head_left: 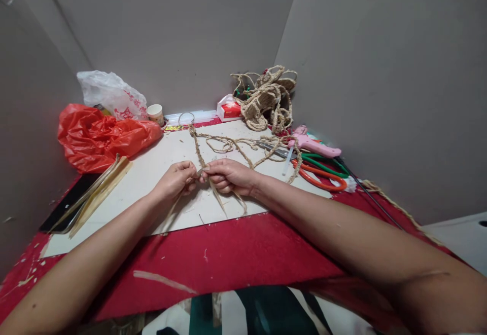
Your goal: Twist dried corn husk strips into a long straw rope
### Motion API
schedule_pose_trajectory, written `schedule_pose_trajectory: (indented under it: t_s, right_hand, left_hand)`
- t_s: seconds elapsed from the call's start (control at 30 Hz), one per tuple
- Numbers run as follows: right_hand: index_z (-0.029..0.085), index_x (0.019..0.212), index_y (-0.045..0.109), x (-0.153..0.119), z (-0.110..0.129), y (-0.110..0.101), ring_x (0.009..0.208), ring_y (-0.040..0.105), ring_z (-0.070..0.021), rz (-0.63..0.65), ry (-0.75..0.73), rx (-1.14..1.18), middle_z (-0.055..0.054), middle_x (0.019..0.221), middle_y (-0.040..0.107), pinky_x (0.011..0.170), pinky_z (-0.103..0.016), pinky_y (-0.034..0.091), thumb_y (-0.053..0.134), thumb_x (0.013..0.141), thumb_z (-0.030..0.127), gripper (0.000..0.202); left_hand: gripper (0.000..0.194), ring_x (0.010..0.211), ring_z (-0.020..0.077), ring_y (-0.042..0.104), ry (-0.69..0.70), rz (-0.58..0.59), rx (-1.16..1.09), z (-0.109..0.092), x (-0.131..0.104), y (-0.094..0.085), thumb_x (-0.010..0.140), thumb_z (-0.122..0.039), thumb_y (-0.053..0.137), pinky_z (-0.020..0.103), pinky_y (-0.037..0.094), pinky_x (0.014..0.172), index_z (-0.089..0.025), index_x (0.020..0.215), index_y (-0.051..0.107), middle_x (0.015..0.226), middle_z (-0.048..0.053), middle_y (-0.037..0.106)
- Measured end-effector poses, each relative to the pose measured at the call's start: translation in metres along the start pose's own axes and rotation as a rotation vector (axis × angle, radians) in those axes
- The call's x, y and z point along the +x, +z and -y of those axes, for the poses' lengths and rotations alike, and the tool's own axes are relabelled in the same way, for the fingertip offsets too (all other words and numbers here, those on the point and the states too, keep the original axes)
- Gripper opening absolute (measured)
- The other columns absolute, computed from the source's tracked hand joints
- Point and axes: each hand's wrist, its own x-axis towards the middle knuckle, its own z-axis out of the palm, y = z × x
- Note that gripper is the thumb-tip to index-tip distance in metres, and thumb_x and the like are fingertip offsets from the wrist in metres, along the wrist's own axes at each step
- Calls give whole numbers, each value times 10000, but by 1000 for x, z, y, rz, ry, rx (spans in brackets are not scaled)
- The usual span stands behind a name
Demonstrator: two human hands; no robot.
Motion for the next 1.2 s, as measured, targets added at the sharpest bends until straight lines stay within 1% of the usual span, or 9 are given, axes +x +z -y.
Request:
schedule_pose_trajectory:
  t_s: [0.1,0.33,0.43,0.5,0.6,0.67,0.73,0.93,1.2]
  right_hand:
    - [112,754,545,0,1,-2,361,72,-26,16,11,23,123,434,189,307,-116,105,440,879,192,182]
    - [156,721,478,1,0,-3,358,69,-34,-8,30,74,117,424,202,295,-113,112,394,922,259,242]
    - [158,703,464,0,-1,-3,355,71,-31,0,31,62,119,425,199,295,-111,116,423,907,247,227]
    - [157,692,460,0,0,-3,353,76,-28,7,30,45,119,426,203,298,-110,116,447,889,222,207]
    - [141,693,486,0,0,-2,359,71,-28,29,26,17,117,428,203,296,-113,115,443,890,222,218]
    - [137,691,493,0,0,-2,362,67,-30,29,24,8,115,426,200,294,-115,115,421,903,219,238]
    - [148,679,472,0,0,-2,361,69,-31,13,21,8,115,423,201,294,-113,115,425,907,216,242]
    - [157,704,465,0,3,-6,360,70,-34,5,79,70,116,428,185,288,-105,122,391,942,291,283]
    - [123,717,488,-2,8,-13,357,83,-16,20,192,118,117,456,185,295,-92,144,420,890,142,187]
  left_hand:
    - [112,334,10,298,8,-17,29,0,1,-2,692,-147,565,141,137,331,-168,664,458,582,-8,584]
    - [176,424,80,514,81,31,57,2,-1,-3,708,-166,636,211,420,431,-178,764,470,607,-2,600]
    - [180,475,101,564,57,57,56,3,0,-4,705,-159,640,233,456,473,-174,749,466,630,13,612]
    - [170,470,97,552,48,44,89,3,1,-3,699,-155,633,205,414,429,-174,737,469,643,24,617]
    - [103,402,45,424,0,16,112,1,2,-2,717,-171,598,150,234,344,-169,762,506,665,28,616]
    - [69,375,16,311,-42,52,99,-1,2,-1,752,-213,577,149,128,341,-154,755,540,647,15,586]
    - [129,371,8,250,-41,88,99,-3,2,-2,773,-255,587,163,96,351,-142,720,552,604,-8,538]
    - [151,413,40,289,172,-15,231,4,4,-4,752,-250,642,201,172,403,-154,674,556,524,-34,481]
    - [129,540,95,400,446,-121,682,7,1,-2,776,-193,573,226,288,528,-166,651,560,566,-16,492]
